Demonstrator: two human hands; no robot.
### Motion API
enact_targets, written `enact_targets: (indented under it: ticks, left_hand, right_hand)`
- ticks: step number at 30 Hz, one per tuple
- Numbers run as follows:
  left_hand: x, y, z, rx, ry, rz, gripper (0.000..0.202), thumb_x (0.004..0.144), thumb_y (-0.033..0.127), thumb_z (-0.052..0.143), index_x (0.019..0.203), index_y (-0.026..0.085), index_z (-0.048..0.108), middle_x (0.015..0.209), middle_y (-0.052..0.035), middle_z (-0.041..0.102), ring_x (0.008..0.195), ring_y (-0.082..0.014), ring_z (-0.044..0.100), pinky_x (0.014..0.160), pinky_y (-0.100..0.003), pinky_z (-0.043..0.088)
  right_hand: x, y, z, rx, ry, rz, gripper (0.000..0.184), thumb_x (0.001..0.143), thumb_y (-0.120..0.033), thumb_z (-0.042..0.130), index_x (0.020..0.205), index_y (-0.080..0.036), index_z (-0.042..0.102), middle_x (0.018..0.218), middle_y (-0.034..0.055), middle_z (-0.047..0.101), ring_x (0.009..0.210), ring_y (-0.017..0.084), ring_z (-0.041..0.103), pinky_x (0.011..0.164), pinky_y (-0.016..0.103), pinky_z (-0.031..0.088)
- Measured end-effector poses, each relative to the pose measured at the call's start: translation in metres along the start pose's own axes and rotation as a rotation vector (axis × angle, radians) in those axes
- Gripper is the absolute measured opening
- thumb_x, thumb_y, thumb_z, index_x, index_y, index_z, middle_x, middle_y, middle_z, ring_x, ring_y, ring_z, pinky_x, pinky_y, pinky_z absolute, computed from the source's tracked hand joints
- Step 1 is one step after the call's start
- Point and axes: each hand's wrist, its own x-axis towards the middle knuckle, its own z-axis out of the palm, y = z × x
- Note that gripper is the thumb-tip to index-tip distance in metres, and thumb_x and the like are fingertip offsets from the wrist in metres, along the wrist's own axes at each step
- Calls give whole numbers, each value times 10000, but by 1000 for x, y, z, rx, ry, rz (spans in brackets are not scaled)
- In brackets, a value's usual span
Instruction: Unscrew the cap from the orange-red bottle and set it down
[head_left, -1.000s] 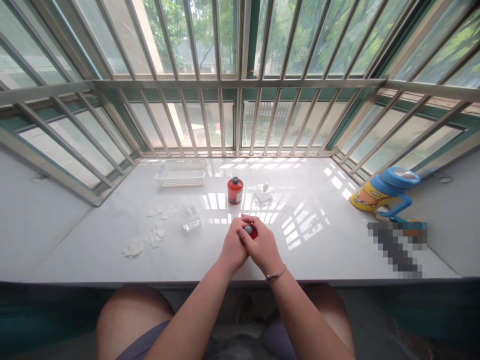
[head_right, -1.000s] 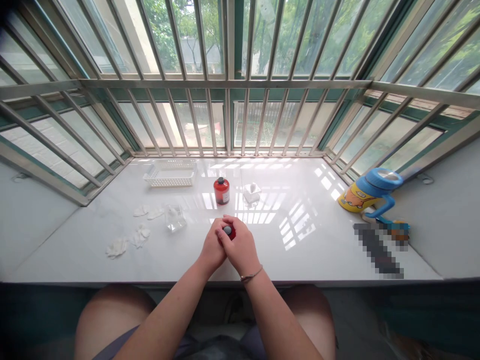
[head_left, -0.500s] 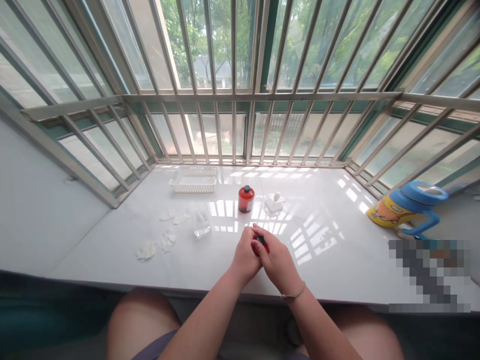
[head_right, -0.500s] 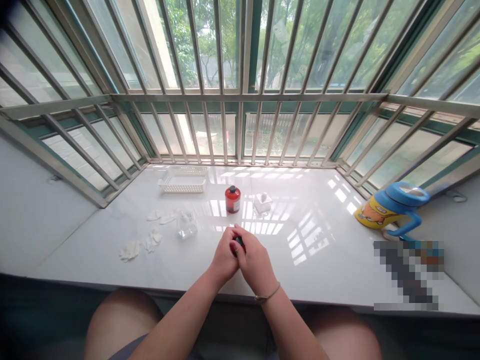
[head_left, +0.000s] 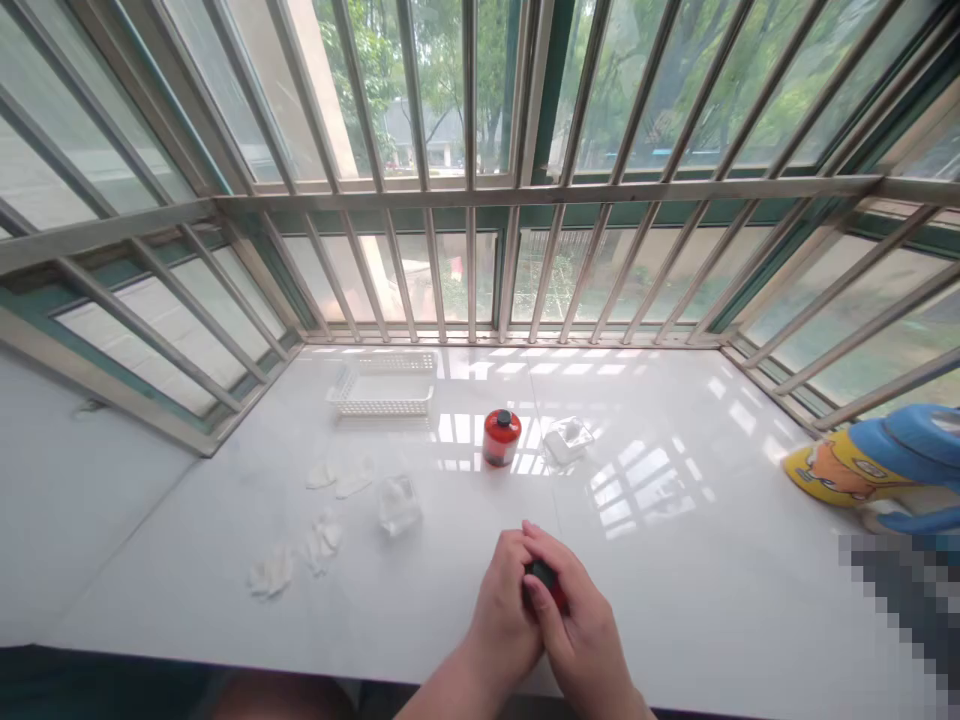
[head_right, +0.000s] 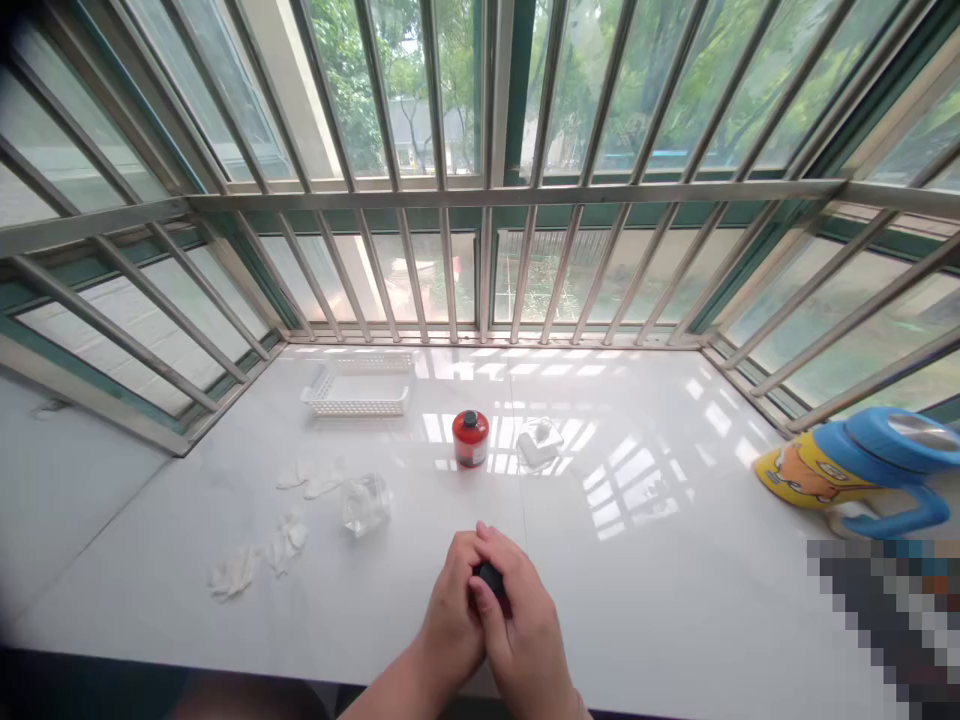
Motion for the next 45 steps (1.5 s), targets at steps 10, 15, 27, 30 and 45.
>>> enact_targets:
  ticks: [10,15,27,30,45]
  left_hand:
    - [5,-4,0,54,25,137,81,1079,240,567,1157,231,585,1133,-65,614,1014,-216,654,899,-379,576]
    - [3,-7,-3,98,91,103,88,1017,208,617,1094,226,579,1127,-59,607,1001,-216,642,896,-376,558]
    - [-5,-4,-11,117,148,21,415,940,313,746,1264,226,502,1171,-82,654,1000,-240,691,881,-398,573]
    - [-5,-3,-12,125,154,20,430,933,312,755,1277,229,510,1169,-80,664,993,-239,694,870,-389,575]
    - [-12,-7,0,15,263,-17,349,954,331,769,1171,247,510,1271,-84,657,982,-216,718,802,-370,627]
  right_hand:
    - [7,-7,-7,-3,-28,13,385,1084,-307,581,1464,-324,641,1500,64,703,1339,269,713,1115,436,619]
    - [11,-9,-3,64,-66,19,357,1088,-348,570,1431,-311,662,1497,67,704,1341,276,705,1135,464,596]
    - [12,-4,1,137,-153,-78,414,1122,-386,461,1494,-300,620,1508,81,694,1381,271,678,1177,514,558]
    - [10,-2,2,152,-139,-57,413,1123,-396,465,1496,-297,611,1511,86,691,1386,275,675,1180,516,555]
    - [13,-16,2,217,-37,75,349,1000,-316,705,1347,-295,673,1392,78,742,1274,275,728,1074,438,618]
